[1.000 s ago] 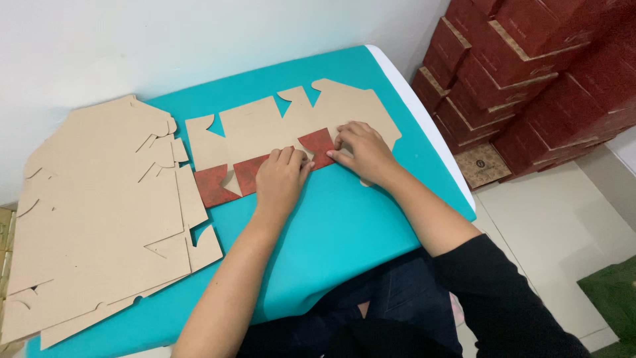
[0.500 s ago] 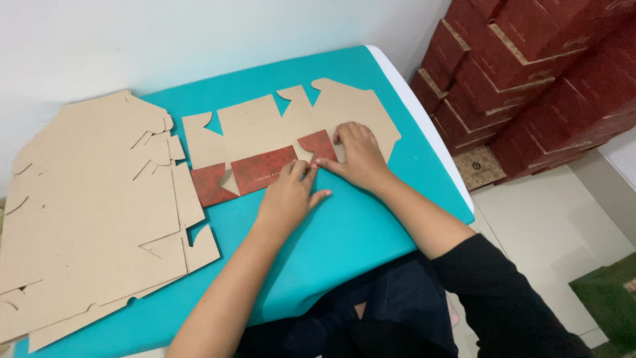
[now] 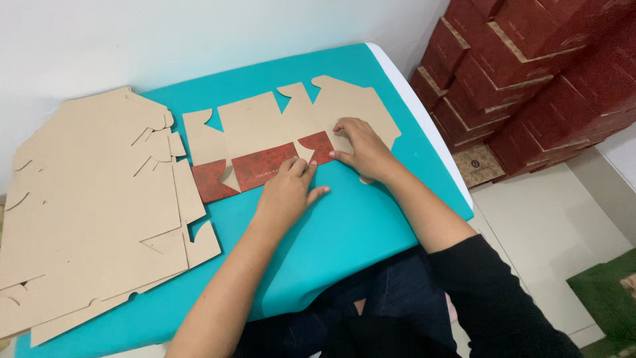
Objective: The person assembles a flat-packed cardboard box by folding the side flaps and tucking the tabs into slots to form a rectangular container. They then place the finished box onto a stack of similar boxes on the floor.
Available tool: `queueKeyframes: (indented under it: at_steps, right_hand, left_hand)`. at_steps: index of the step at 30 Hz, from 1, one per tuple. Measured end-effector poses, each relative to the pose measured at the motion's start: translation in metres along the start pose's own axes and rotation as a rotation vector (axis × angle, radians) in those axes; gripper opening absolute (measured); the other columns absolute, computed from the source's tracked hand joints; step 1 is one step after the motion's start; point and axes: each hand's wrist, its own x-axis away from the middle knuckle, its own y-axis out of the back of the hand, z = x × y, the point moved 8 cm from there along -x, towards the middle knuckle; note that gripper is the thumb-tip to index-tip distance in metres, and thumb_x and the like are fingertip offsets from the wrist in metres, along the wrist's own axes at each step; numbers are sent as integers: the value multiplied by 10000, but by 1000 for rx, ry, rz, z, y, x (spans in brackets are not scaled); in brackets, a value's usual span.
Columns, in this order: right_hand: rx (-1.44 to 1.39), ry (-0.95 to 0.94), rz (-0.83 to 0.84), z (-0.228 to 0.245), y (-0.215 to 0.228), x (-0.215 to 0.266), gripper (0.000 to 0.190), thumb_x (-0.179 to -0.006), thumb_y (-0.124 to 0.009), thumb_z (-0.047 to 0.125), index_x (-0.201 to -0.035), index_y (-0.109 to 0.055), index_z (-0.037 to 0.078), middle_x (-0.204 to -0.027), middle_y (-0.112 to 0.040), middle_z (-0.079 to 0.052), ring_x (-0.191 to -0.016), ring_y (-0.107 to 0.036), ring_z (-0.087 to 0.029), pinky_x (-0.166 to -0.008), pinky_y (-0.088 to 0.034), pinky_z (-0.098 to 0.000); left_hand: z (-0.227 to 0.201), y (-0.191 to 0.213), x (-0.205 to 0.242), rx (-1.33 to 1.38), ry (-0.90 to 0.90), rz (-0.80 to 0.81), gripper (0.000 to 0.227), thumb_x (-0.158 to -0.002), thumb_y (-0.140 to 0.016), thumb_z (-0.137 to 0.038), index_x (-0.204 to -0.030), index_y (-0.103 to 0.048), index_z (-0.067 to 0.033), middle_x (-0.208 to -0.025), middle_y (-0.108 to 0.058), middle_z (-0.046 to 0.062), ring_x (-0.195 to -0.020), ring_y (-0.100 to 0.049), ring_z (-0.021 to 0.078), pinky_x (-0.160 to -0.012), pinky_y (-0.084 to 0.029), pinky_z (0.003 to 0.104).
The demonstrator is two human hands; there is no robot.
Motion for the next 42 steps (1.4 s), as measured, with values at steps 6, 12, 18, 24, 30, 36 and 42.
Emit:
queueKeyframes:
  at_steps: [6,12,18,24,30,36,42]
  right_hand:
    - [-23,-46,53,11,19,7,516,-850,-669,160,-1306,-438,89,-1410,-404,-197,-1309,-409,-385,-1058,-360,-515]
    - [164,-11,-47,-27,41,10,386,-907,-548,90,-1292,-528,95,-1345,-515,-155,-1326,-400,-357,-1119,-269,-494]
    - [279,-120,20,-57,49,38,435,-876,-469,30,-1304,-541,55,-1400,-489,-177,-1343,-391,-355,-1123,-279,-489]
    - [373,-146,-12,-73,31,31,461,-884,-474,143,-1342,-526,155,-1433,-466,-108,-1365,-364,-329,-1125,-281,-479]
    - [355,-148,-19,-71,33,32,451,-881,-463,157,-1325,-540,174,-1424,-478,-93,-1364,-367,-325,-1123,-293,-462]
    - [309,-160,-11,-70,35,34,455,-884,-462,151,-1332,-539,171,-1438,-464,-86,-1381,-341,-317,-1137,-275,-448]
    - [280,-191,20,-66,39,34,450,-903,-437,123,-1339,-537,162,-1454,-447,-77,-1394,-318,-307,-1147,-255,-436]
  left_hand:
    - [-1,3,0,-11,-5,-15,559,-895,-491,-545,-1265,-584,-137,-1084,-553,19,-1204,-503,249,-827,-561,373]
    - [2,8,3,-134,-42,-267,397,-883,-539,-487,-1145,-650,-211,-960,-579,-16,-1045,-572,188,-742,-556,319]
    - [-2,21,-3,-162,-57,-305,448,-849,-592,-459,-1234,-562,-233,-1147,-531,-16,-928,-612,178,-713,-571,331]
    - [-5,17,-8,-255,-80,-347,356,-826,-615,-421,-1142,-633,-259,-1140,-542,-27,-930,-587,196,-708,-537,324]
    - [-12,-7,-46,-241,-152,-230,434,-782,-672,-490,-1022,-644,-130,-1069,-587,39,-1135,-544,237,-911,-475,352]
    - [-18,-24,-66,-288,-288,-298,283,-912,-563,-397,-962,-586,-120,-827,-596,36,-851,-661,243,-612,-566,323]
    - [-24,-30,-57,-302,-381,-374,268,-985,-481,-328,-1050,-580,-87,-869,-642,86,-870,-689,272,-647,-577,330]
